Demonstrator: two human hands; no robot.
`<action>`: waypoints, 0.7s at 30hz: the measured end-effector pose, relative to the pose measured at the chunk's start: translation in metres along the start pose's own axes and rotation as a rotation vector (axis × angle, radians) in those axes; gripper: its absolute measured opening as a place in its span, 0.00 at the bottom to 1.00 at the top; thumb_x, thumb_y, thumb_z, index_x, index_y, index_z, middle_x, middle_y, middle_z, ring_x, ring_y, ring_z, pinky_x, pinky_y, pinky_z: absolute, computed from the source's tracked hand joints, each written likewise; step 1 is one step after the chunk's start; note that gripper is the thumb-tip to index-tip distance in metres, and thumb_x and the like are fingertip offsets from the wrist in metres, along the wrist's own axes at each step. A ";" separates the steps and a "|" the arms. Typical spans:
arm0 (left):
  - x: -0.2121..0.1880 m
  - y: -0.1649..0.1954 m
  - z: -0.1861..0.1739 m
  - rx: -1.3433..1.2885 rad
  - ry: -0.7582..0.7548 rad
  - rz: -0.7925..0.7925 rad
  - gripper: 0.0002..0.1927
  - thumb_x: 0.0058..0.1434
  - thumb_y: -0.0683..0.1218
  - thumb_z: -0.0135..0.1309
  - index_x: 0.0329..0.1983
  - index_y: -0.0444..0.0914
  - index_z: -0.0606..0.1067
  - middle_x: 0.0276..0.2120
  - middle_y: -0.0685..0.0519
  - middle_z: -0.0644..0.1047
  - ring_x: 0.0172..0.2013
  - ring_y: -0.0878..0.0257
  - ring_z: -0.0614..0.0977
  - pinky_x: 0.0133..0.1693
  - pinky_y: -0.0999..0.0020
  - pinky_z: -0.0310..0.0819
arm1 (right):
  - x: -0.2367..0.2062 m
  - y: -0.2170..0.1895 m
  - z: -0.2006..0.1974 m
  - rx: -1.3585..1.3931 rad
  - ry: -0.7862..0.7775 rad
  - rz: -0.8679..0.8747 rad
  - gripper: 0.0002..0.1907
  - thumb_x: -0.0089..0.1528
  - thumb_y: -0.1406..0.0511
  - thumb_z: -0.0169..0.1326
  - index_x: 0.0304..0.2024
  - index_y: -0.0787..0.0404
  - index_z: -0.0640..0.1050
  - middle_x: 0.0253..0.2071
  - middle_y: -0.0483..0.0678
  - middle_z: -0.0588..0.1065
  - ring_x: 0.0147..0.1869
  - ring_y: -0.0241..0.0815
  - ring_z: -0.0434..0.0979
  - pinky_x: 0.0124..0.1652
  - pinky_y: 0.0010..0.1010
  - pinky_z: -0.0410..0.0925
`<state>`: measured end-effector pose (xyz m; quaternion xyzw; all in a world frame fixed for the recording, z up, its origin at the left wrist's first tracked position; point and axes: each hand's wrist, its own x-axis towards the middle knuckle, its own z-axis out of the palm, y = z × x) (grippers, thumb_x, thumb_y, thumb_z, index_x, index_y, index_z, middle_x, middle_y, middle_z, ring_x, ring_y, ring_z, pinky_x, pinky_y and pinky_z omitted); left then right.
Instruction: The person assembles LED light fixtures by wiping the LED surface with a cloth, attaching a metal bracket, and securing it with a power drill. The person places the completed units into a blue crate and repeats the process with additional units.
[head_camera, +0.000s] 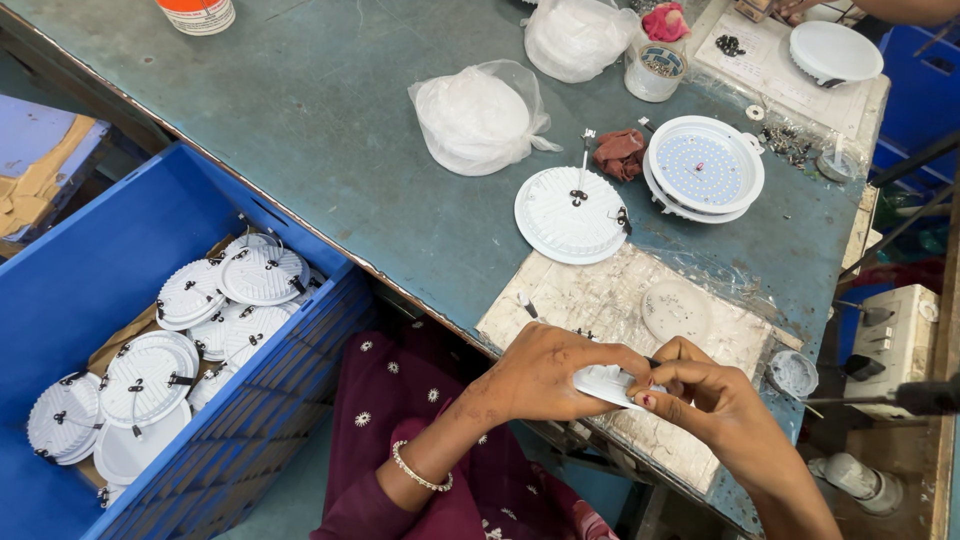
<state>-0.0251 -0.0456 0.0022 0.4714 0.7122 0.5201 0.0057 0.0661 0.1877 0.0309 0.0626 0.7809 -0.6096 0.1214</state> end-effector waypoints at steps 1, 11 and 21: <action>0.000 0.000 -0.001 0.001 -0.007 -0.015 0.17 0.57 0.57 0.66 0.49 0.59 0.77 0.29 0.61 0.82 0.29 0.63 0.85 0.31 0.68 0.75 | 0.000 -0.001 0.000 0.004 0.003 -0.014 0.06 0.58 0.70 0.62 0.35 0.68 0.84 0.36 0.47 0.68 0.40 0.38 0.67 0.41 0.30 0.63; 0.001 0.003 -0.002 -0.013 -0.001 -0.024 0.15 0.56 0.56 0.66 0.46 0.59 0.77 0.26 0.61 0.81 0.26 0.65 0.83 0.28 0.70 0.72 | 0.000 -0.004 0.005 -0.127 0.067 -0.040 0.06 0.57 0.68 0.64 0.33 0.66 0.83 0.34 0.43 0.64 0.37 0.35 0.60 0.37 0.29 0.56; 0.003 -0.002 -0.003 -0.012 0.003 -0.032 0.16 0.56 0.56 0.66 0.47 0.59 0.78 0.27 0.62 0.82 0.27 0.66 0.85 0.29 0.71 0.74 | -0.002 -0.011 0.008 -0.205 0.086 -0.096 0.07 0.58 0.66 0.63 0.34 0.65 0.83 0.34 0.43 0.65 0.38 0.36 0.63 0.40 0.29 0.60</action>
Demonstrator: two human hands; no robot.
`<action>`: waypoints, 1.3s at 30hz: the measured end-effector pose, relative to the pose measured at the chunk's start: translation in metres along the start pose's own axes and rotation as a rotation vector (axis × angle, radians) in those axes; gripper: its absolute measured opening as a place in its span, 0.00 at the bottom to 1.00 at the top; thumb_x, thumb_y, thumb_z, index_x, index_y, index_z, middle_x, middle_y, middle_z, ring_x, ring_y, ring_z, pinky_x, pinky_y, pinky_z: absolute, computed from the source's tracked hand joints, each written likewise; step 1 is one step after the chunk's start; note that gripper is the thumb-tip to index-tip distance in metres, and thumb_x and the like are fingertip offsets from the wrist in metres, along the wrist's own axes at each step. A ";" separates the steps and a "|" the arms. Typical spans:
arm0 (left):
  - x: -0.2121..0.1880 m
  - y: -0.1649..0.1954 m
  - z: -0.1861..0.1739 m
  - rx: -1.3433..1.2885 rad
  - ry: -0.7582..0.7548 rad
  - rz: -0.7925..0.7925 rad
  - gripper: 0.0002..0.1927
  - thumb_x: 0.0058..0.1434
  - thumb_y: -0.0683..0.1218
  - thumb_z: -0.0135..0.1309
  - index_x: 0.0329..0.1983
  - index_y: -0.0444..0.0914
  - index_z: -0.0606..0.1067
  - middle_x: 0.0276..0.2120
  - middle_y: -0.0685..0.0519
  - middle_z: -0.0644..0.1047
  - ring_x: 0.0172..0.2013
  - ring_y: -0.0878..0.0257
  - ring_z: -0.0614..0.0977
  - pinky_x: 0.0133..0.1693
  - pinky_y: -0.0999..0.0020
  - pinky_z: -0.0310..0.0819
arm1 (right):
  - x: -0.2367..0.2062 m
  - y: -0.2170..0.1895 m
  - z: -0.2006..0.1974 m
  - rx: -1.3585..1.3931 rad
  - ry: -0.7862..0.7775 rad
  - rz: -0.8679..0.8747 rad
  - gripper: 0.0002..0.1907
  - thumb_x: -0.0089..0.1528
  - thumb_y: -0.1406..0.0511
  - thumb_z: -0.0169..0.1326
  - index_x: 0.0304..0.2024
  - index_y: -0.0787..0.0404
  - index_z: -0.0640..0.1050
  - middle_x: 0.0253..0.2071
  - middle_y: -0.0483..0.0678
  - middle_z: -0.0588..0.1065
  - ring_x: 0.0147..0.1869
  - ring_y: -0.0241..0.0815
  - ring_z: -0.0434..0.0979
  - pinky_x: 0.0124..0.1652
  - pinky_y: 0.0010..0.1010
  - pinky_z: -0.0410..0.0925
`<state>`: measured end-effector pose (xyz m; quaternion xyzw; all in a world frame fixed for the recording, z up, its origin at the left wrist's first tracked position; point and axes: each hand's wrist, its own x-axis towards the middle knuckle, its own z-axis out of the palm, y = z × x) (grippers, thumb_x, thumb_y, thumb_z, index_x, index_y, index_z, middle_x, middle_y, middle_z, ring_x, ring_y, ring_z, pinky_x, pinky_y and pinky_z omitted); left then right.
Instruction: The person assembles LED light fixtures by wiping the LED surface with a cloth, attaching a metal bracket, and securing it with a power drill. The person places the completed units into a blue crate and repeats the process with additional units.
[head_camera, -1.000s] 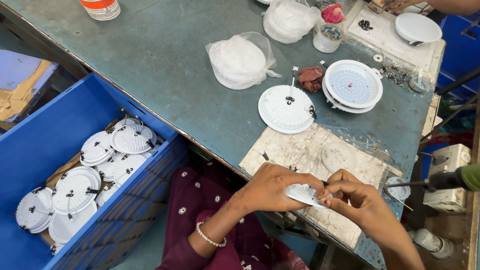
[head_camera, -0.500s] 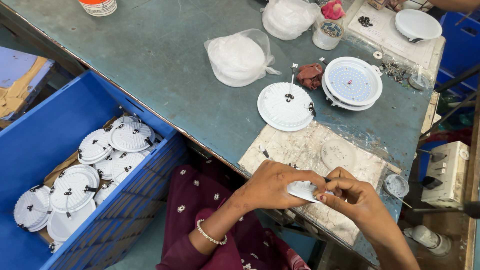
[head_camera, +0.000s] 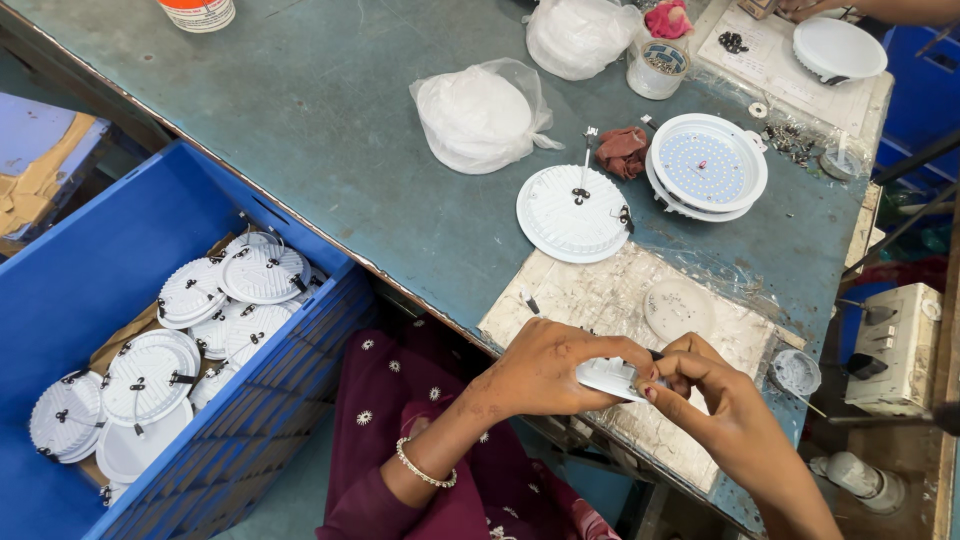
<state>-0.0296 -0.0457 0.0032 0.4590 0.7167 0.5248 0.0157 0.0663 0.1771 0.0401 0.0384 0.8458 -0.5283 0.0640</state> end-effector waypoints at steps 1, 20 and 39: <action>0.000 0.000 0.000 -0.007 0.001 0.000 0.16 0.56 0.56 0.66 0.47 0.59 0.78 0.27 0.62 0.82 0.28 0.66 0.85 0.30 0.71 0.75 | 0.000 0.000 0.000 0.004 0.003 0.012 0.07 0.58 0.66 0.62 0.34 0.65 0.83 0.34 0.43 0.65 0.38 0.36 0.63 0.39 0.29 0.60; 0.001 0.000 -0.001 -0.029 -0.023 0.016 0.15 0.58 0.58 0.66 0.47 0.58 0.78 0.29 0.61 0.82 0.29 0.64 0.84 0.30 0.69 0.74 | 0.011 0.010 -0.011 -0.112 -0.083 -0.132 0.08 0.56 0.67 0.64 0.36 0.62 0.89 0.32 0.43 0.70 0.38 0.38 0.68 0.40 0.30 0.64; 0.005 -0.003 0.005 0.039 -0.054 0.012 0.18 0.58 0.58 0.65 0.52 0.60 0.77 0.26 0.59 0.81 0.30 0.61 0.85 0.31 0.66 0.76 | 0.010 0.002 -0.011 0.074 -0.057 0.101 0.13 0.56 0.70 0.66 0.23 0.65 0.73 0.31 0.41 0.60 0.33 0.32 0.58 0.33 0.26 0.56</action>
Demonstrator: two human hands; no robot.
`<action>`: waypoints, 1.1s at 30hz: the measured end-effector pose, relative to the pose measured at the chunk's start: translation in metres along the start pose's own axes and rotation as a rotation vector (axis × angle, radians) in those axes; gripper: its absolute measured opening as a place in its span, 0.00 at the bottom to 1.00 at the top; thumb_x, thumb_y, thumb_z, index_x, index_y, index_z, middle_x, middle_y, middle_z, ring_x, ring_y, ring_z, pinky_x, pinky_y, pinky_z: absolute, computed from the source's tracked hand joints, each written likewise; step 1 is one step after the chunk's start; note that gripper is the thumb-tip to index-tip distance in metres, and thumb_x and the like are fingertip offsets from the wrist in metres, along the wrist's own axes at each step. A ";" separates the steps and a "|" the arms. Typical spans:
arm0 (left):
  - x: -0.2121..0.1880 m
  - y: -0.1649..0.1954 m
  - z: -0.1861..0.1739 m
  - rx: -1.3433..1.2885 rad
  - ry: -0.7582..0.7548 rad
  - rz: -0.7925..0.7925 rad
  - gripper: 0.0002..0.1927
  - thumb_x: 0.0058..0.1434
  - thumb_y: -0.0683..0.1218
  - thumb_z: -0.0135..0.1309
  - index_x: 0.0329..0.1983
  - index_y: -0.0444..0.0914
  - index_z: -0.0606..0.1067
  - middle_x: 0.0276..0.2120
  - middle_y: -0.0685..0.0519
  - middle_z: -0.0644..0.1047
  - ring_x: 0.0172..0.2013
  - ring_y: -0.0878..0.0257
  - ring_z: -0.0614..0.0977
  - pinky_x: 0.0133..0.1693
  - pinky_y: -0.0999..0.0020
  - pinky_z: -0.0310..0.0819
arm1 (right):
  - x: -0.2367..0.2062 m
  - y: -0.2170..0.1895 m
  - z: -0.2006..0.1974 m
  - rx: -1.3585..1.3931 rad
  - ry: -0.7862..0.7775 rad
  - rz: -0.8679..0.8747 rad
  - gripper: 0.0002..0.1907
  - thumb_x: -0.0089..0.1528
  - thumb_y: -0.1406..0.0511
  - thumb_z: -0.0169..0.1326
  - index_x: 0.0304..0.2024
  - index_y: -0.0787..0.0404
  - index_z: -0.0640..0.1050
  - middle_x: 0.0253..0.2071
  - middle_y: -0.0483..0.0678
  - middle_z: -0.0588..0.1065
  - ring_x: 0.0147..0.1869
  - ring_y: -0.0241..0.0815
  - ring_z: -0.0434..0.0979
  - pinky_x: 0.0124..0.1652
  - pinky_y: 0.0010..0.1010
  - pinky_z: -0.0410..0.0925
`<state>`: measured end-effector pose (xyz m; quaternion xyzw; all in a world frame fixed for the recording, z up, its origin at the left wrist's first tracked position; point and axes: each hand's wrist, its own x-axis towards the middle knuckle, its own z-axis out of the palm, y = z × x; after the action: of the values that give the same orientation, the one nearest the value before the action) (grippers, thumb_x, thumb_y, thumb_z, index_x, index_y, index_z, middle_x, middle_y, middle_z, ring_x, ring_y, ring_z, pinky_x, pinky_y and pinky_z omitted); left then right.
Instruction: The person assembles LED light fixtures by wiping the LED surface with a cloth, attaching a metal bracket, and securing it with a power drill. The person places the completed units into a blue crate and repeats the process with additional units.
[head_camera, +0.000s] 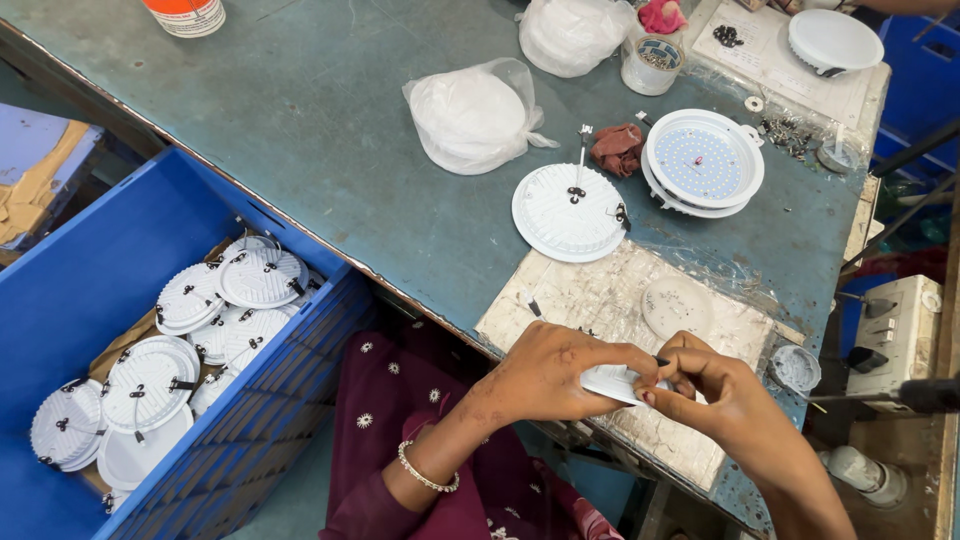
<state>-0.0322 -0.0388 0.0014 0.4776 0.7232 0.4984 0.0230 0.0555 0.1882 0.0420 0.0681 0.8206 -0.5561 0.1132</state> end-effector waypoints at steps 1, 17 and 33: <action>0.000 0.000 0.000 0.002 -0.006 -0.004 0.19 0.58 0.58 0.65 0.52 0.60 0.77 0.26 0.59 0.81 0.29 0.61 0.85 0.31 0.66 0.76 | 0.001 0.000 0.000 0.031 0.008 0.028 0.13 0.55 0.70 0.66 0.24 0.64 0.73 0.29 0.40 0.59 0.32 0.31 0.57 0.32 0.25 0.55; -0.001 0.003 0.001 -0.005 -0.015 0.005 0.20 0.55 0.57 0.65 0.52 0.61 0.77 0.27 0.60 0.81 0.28 0.63 0.85 0.30 0.67 0.75 | 0.004 0.007 -0.009 0.153 -0.100 0.163 0.11 0.56 0.66 0.65 0.29 0.63 0.75 0.25 0.39 0.70 0.32 0.29 0.69 0.34 0.23 0.64; -0.008 0.008 -0.001 -0.044 0.012 0.010 0.19 0.53 0.53 0.67 0.48 0.59 0.78 0.37 0.60 0.85 0.32 0.63 0.85 0.32 0.69 0.76 | -0.061 -0.038 -0.031 -0.067 0.974 -0.716 0.13 0.59 0.67 0.57 0.46 0.58 0.74 0.43 0.44 0.73 0.43 0.32 0.75 0.44 0.25 0.71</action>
<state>-0.0228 -0.0449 0.0047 0.4775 0.7098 0.5172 0.0265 0.1020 0.2037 0.1028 0.0308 0.7670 -0.4384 -0.4675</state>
